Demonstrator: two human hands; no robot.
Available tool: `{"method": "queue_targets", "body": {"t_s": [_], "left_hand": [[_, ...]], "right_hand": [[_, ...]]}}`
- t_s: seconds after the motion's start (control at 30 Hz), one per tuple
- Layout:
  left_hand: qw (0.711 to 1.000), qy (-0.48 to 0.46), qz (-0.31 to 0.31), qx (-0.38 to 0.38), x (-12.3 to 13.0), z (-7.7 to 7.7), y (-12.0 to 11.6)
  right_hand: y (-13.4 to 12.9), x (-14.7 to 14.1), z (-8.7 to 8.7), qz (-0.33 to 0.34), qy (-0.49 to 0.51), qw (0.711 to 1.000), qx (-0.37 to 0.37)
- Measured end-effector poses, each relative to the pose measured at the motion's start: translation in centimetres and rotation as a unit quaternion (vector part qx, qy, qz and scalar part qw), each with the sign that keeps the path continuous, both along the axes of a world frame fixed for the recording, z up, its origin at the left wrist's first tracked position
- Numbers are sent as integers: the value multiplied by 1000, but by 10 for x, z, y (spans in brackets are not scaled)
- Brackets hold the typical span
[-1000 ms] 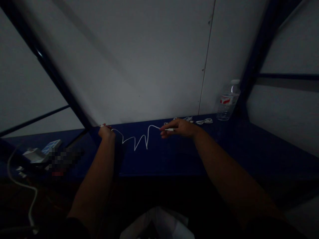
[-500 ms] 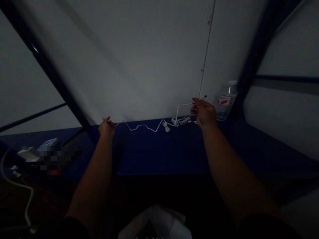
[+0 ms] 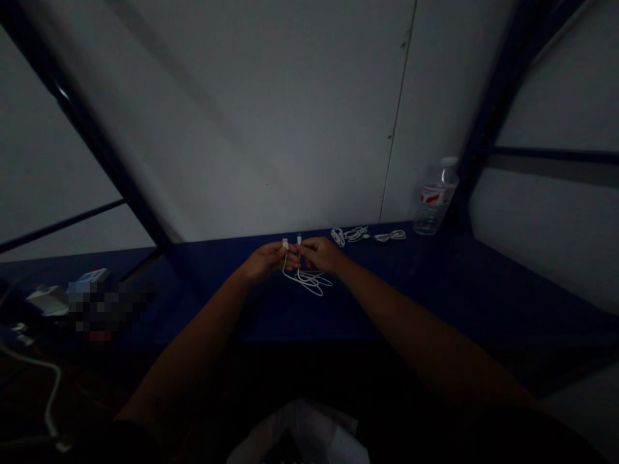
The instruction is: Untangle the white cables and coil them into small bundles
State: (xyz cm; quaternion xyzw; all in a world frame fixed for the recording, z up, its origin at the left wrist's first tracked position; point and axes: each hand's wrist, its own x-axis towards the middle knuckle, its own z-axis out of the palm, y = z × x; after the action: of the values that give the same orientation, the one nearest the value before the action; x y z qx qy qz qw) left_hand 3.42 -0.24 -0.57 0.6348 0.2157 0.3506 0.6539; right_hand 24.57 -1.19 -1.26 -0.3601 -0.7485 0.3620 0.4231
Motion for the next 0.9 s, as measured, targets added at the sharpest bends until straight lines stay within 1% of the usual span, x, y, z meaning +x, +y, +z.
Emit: {"method": "queue_targets", "body": {"t_s": [0.07,0.1,0.2,0.27,0.37,0.43,0.5,0.57,0.6,0.67,0.73,0.77,0.8,0.9], "left_hand": [[1000,2,-3,-2,2,0,0],[1000,4,5,2,1,0,0],[998,21,56,19,-3,5,-2],[995,44,93,15,-5,8,-4],[986,79,149,10,-5,9,-4],[966,120,224,42,-3,6,-1],[928,173,313,102,-1,2,2],[892,216,367,152,-1,0,5],[881,231,376,167,-1,-1,6],[875,250,368,189,-2,-1,8],[879,252,354,199,-3,-2,11],[886,245,345,189,-4,-3,13],[897,236,337,164,-4,-5,15],[929,220,293,49,-5,-13,20]], "right_hand": [[1,0,-2,1,-3,1000,-4],[1,1,-1,0,-3,1000,-7],[-1,5,3,1,-1,1000,-9],[-3,5,7,-7,11,1000,-7],[-5,4,8,-57,41,997,-17],[-5,2,7,-101,44,994,-19],[-4,0,4,-134,29,991,-2],[-2,0,1,-157,15,987,24],[0,0,0,-165,10,986,36],[4,1,-2,-175,6,983,54],[9,4,-4,-182,18,982,57],[12,5,-4,-181,32,982,51],[14,7,-4,-179,53,982,41],[17,13,0,-153,137,979,-5]]}}
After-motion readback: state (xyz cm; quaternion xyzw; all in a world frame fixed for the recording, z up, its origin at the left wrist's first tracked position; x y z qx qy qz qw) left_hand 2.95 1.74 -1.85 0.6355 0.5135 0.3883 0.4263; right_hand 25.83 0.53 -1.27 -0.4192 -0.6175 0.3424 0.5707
